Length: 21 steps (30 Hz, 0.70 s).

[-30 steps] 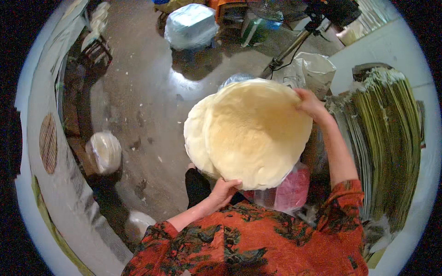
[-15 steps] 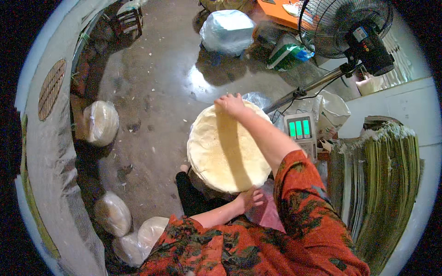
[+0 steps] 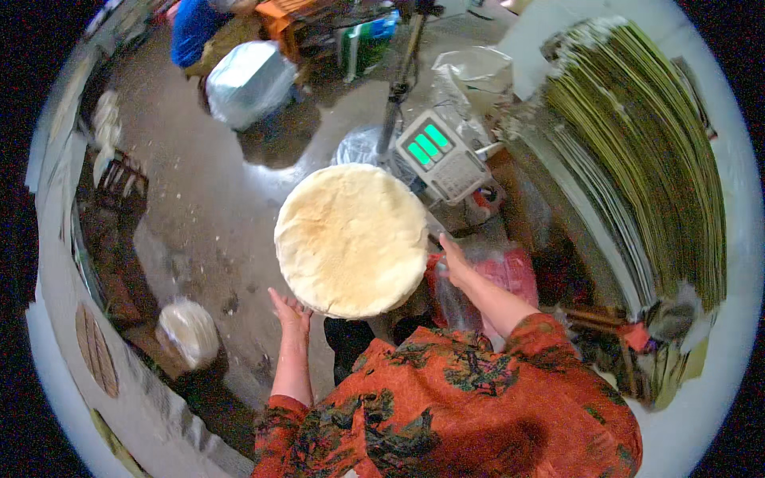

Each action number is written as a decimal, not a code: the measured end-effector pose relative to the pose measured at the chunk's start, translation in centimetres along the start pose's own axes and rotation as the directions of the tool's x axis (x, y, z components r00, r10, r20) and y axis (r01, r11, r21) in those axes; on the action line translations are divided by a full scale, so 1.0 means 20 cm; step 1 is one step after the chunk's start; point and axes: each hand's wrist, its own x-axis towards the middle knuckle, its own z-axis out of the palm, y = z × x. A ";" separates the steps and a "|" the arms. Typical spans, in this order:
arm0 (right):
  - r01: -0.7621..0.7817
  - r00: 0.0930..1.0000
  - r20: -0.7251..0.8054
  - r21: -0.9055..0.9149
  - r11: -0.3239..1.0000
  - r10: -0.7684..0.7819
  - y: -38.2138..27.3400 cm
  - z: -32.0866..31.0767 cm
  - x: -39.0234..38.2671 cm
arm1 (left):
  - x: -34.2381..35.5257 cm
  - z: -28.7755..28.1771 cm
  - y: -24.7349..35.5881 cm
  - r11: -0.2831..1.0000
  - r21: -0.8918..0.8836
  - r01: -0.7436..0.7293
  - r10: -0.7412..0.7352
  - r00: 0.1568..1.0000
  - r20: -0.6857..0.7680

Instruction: The person sorts and stacks large thin flatbreads by hand on a workshop table.

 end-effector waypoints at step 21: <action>0.490 0.716 -0.047 -0.678 0.548 -0.697 0.26 0.25 -0.19 | -0.19 0.21 0.13 -0.646 0.535 -0.544 0.397 0.359 0.845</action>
